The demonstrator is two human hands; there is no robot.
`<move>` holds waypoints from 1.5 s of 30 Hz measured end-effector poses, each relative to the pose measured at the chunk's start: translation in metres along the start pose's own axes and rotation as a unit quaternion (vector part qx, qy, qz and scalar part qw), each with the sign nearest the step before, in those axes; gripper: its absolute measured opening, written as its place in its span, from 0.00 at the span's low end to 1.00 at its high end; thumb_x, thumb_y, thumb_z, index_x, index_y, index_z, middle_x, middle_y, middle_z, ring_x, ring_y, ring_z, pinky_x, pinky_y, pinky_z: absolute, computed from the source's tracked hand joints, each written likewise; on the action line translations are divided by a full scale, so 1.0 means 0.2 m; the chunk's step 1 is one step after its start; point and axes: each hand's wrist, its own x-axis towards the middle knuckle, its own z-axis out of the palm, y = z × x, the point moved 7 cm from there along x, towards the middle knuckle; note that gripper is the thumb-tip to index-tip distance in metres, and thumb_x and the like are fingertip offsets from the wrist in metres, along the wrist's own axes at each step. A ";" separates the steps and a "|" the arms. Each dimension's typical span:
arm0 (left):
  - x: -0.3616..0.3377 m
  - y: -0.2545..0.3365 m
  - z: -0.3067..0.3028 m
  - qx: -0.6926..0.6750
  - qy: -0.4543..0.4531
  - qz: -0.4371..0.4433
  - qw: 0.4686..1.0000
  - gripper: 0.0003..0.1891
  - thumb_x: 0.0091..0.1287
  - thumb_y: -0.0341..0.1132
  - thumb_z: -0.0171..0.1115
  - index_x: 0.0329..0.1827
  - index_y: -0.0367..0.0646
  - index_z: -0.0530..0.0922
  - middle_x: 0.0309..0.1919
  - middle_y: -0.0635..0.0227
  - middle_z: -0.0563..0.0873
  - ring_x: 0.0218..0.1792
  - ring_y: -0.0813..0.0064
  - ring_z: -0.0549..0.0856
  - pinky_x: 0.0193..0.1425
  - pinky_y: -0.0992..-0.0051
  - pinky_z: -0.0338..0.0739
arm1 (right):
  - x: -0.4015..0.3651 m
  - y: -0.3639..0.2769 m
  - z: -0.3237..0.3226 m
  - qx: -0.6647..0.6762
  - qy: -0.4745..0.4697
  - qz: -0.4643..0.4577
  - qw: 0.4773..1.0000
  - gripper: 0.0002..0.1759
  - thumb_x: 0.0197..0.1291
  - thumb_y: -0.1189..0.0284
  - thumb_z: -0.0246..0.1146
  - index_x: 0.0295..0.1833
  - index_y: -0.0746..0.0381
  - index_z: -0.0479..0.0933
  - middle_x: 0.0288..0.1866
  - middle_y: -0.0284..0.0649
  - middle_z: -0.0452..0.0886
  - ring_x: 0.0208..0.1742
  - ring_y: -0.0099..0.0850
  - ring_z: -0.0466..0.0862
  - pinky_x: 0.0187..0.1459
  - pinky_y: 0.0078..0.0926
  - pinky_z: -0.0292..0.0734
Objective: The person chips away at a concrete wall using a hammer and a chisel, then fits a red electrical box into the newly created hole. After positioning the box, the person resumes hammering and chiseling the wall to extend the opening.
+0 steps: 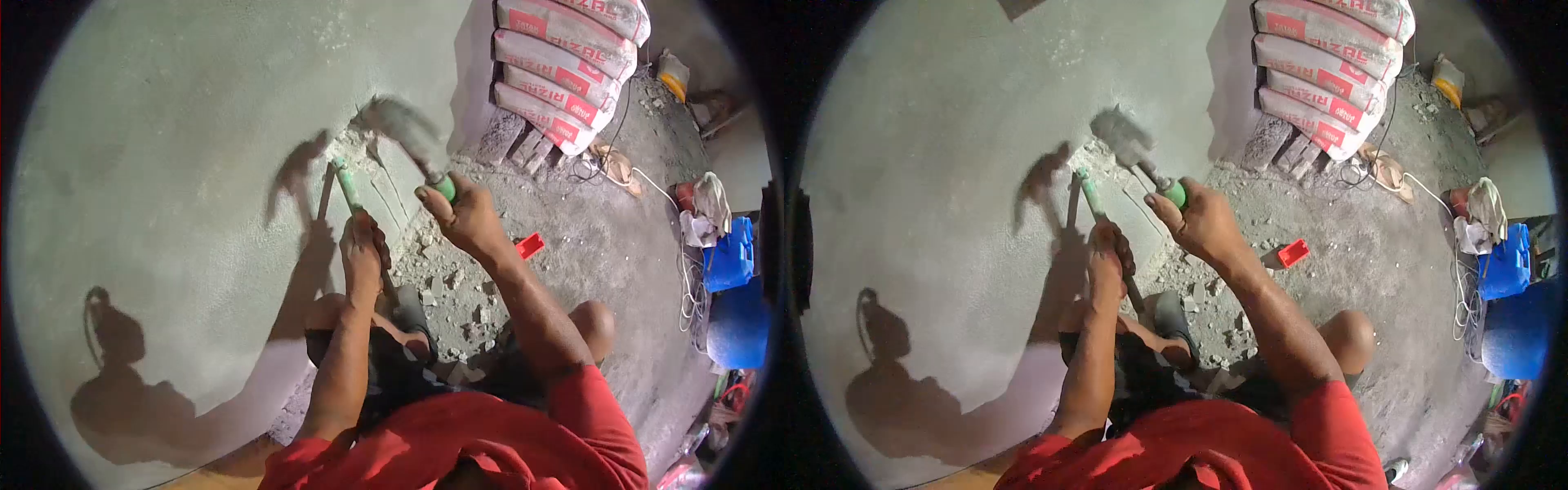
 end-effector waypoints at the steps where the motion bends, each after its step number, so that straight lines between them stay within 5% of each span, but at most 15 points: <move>1: -0.01 0.02 0.01 -0.010 -0.003 -0.005 1.000 0.22 0.77 0.57 0.51 0.36 0.48 0.70 0.18 0.78 0.68 0.15 0.85 0.67 0.17 0.79 0.60 | -0.04 -0.05 -0.03 0.082 0.027 -0.006 0.996 0.25 0.64 0.53 0.67 0.40 0.70 0.77 0.25 0.58 0.80 0.30 0.55 0.84 0.34 0.45 0.78; 6: -0.01 0.03 0.00 0.011 0.001 0.039 0.999 0.23 0.76 0.60 0.52 0.36 0.49 0.69 0.19 0.77 0.69 0.15 0.84 0.67 0.16 0.79 0.61 | -0.12 -0.01 0.14 0.033 0.091 -0.294 0.951 0.22 0.62 0.56 0.68 0.47 0.65 0.78 0.31 0.54 0.84 0.32 0.55 0.85 0.36 0.44 0.80; 7: 0.00 0.02 0.00 0.023 0.024 0.037 0.999 0.23 0.76 0.61 0.52 0.36 0.49 0.69 0.20 0.77 0.69 0.15 0.84 0.68 0.16 0.79 0.62 | -0.05 0.09 0.20 -0.012 0.007 -0.098 0.995 0.25 0.62 0.52 0.69 0.46 0.65 0.79 0.32 0.57 0.84 0.34 0.58 0.84 0.37 0.45 0.80; 9: -0.01 0.03 0.03 -0.005 -0.017 0.024 1.000 0.22 0.77 0.58 0.53 0.38 0.47 0.70 0.21 0.75 0.70 0.15 0.83 0.68 0.16 0.78 0.64 | -0.01 0.21 0.14 -0.031 0.017 0.058 0.998 0.27 0.62 0.49 0.69 0.43 0.66 0.79 0.31 0.59 0.83 0.35 0.58 0.84 0.37 0.46 0.79; 12: 0.02 0.04 -0.05 0.169 0.006 0.064 0.984 0.21 0.76 0.54 0.55 0.41 0.43 0.72 0.21 0.70 0.76 0.16 0.75 0.75 0.19 0.72 0.71 | -0.11 0.31 0.07 0.081 0.086 0.094 0.989 0.28 0.65 0.50 0.66 0.40 0.69 0.79 0.27 0.54 0.82 0.29 0.47 0.84 0.35 0.42 0.77; 14: 0.02 0.14 -0.04 0.634 0.069 0.253 0.728 0.21 0.76 0.52 0.55 0.42 0.40 0.76 0.25 0.56 0.84 0.22 0.59 0.85 0.26 0.61 0.78 | -0.17 0.35 0.04 0.150 0.142 0.094 0.974 0.27 0.67 0.50 0.64 0.41 0.69 0.80 0.25 0.48 0.81 0.28 0.35 0.80 0.35 0.38 0.77; 15: 0.03 0.07 -0.07 0.639 0.066 0.251 0.724 0.21 0.76 0.52 0.55 0.42 0.40 0.76 0.25 0.56 0.84 0.22 0.59 0.85 0.26 0.61 0.78 | -0.18 0.37 0.04 0.155 0.143 0.099 0.972 0.27 0.67 0.50 0.64 0.41 0.69 0.80 0.25 0.48 0.81 0.28 0.35 0.80 0.35 0.38 0.77; 17: 0.01 -0.20 -0.04 0.771 -0.135 0.248 0.571 0.22 0.75 0.53 0.54 0.44 0.39 0.79 0.30 0.45 0.87 0.33 0.43 0.88 0.35 0.50 0.79 | -0.19 0.45 0.08 0.194 0.138 0.138 0.961 0.28 0.67 0.49 0.63 0.41 0.69 0.80 0.26 0.48 0.81 0.29 0.34 0.80 0.36 0.37 0.77; 19: -0.02 -0.04 0.09 0.799 -0.126 0.178 0.561 0.22 0.75 0.53 0.53 0.42 0.41 0.80 0.30 0.44 0.86 0.34 0.42 0.87 0.39 0.47 0.78 | -0.20 0.53 0.05 0.193 0.147 0.156 0.958 0.29 0.67 0.48 0.63 0.42 0.70 0.80 0.26 0.48 0.81 0.29 0.32 0.80 0.36 0.36 0.77; 21: 0.10 -0.05 -0.02 0.576 -0.026 0.093 0.812 0.20 0.75 0.52 0.53 0.44 0.42 0.79 0.31 0.45 0.86 0.32 0.41 0.86 0.39 0.45 0.77 | -0.24 0.56 0.05 0.192 0.112 0.145 0.964 0.25 0.71 0.51 0.60 0.40 0.66 0.77 0.23 0.32 0.75 0.25 0.22 0.72 0.29 0.28 0.70; 25: -0.07 0.12 0.11 0.397 -0.016 0.012 0.918 0.19 0.78 0.47 0.51 0.42 0.36 0.75 0.23 0.60 0.79 0.20 0.63 0.80 0.28 0.61 0.75 | -0.25 0.56 0.00 0.231 0.124 0.139 0.955 0.25 0.72 0.51 0.58 0.44 0.66 0.75 0.25 0.32 0.75 0.25 0.22 0.72 0.28 0.27 0.69; 26: -0.06 0.14 0.10 0.416 -0.016 0.079 0.906 0.17 0.78 0.45 0.51 0.42 0.37 0.75 0.21 0.70 0.73 0.18 0.77 0.75 0.20 0.70 0.71 | -0.24 0.58 0.02 0.258 0.108 0.147 0.949 0.23 0.74 0.52 0.58 0.44 0.65 0.75 0.24 0.32 0.74 0.24 0.20 0.71 0.26 0.25 0.68; 29: -0.10 0.23 0.10 0.332 0.024 0.059 0.941 0.20 0.78 0.49 0.51 0.46 0.38 0.76 0.22 0.75 0.71 0.16 0.85 0.69 0.16 0.79 0.66 | -0.24 0.55 0.02 0.342 0.092 0.136 0.925 0.22 0.75 0.53 0.57 0.42 0.64 0.74 0.24 0.31 0.74 0.23 0.19 0.71 0.24 0.23 0.67; 44: -0.03 0.25 0.17 0.173 0.096 -0.031 0.980 0.17 0.75 0.49 0.54 0.42 0.41 0.73 0.23 0.72 0.73 0.15 0.78 0.70 0.18 0.73 0.65 | -0.13 0.12 -0.09 0.372 0.117 -0.011 0.921 0.24 0.74 0.50 0.57 0.42 0.62 0.74 0.22 0.30 0.73 0.21 0.19 0.72 0.24 0.21 0.67; 45: -0.02 0.26 0.16 0.170 0.100 -0.031 0.980 0.17 0.75 0.49 0.54 0.42 0.41 0.73 0.23 0.72 0.73 0.15 0.78 0.70 0.18 0.73 0.65 | -0.08 0.18 0.08 0.347 0.101 0.000 0.932 0.27 0.70 0.51 0.61 0.42 0.69 0.76 0.24 0.48 0.79 0.27 0.37 0.80 0.35 0.37 0.77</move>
